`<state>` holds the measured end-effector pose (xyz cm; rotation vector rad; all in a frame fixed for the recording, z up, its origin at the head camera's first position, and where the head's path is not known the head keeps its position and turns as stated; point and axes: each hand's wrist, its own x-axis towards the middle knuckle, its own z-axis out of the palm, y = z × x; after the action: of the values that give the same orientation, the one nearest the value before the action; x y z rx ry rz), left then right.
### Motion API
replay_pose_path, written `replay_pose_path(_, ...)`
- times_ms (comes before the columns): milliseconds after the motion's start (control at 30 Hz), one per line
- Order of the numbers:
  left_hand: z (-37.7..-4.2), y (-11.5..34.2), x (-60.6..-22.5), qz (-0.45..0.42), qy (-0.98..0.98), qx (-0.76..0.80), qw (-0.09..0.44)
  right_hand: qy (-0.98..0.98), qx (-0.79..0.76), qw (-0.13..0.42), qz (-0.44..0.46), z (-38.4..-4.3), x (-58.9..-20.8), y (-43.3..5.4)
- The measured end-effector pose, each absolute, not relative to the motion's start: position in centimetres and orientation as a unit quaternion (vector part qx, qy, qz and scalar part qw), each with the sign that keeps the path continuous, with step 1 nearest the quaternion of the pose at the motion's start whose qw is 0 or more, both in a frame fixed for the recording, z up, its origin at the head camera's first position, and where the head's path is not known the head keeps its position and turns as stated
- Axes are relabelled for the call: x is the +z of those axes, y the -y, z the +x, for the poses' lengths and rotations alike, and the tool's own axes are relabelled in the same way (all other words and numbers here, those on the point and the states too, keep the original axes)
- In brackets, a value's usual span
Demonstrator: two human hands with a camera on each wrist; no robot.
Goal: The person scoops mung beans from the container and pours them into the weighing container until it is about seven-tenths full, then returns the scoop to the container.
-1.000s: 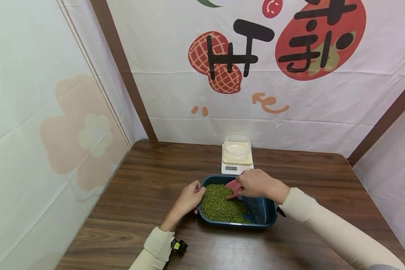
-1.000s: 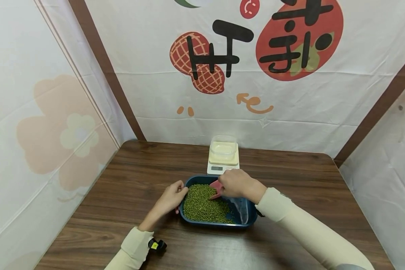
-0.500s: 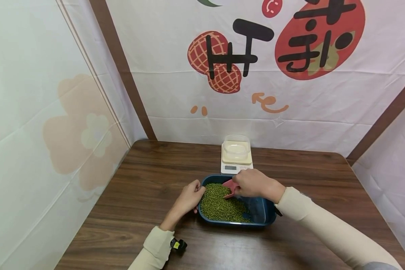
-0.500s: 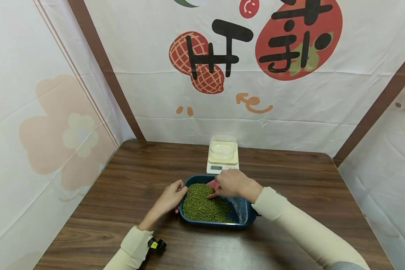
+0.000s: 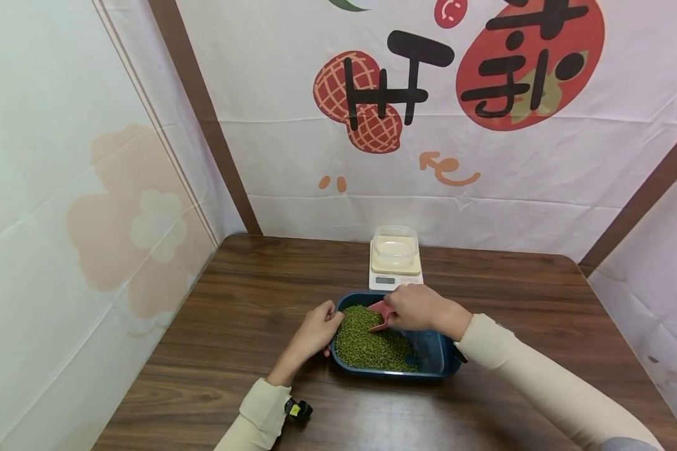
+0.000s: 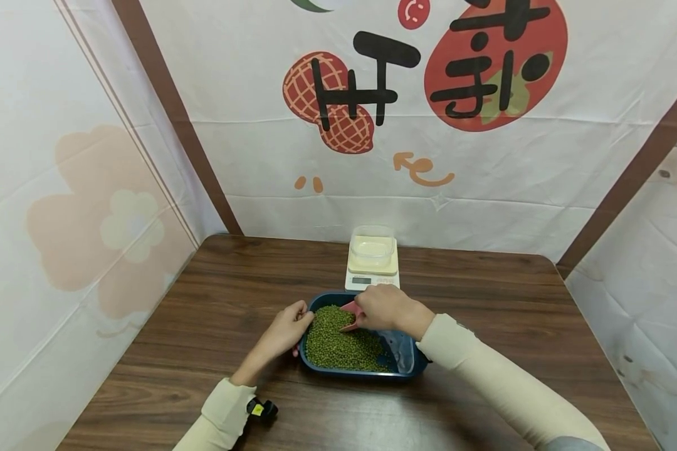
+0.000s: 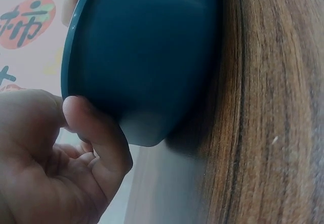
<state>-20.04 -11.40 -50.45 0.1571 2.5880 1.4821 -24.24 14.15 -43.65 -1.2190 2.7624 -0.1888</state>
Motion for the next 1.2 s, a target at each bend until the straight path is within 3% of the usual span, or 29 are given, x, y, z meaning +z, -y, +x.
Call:
replay_pose_path(933, -20.5, 11.2, -50.3, 0.049, -0.865, 0.493, 0.075, -0.921, -0.069, 0.114, -0.367, -24.3, -44.3, -11.8)
replay_pose_path(1200, -20.5, 11.3, -50.4, 0.053, -0.865, 0.494, 0.071, -0.919, -0.04, 0.107, -0.378, -24.3, -44.2, -11.3)
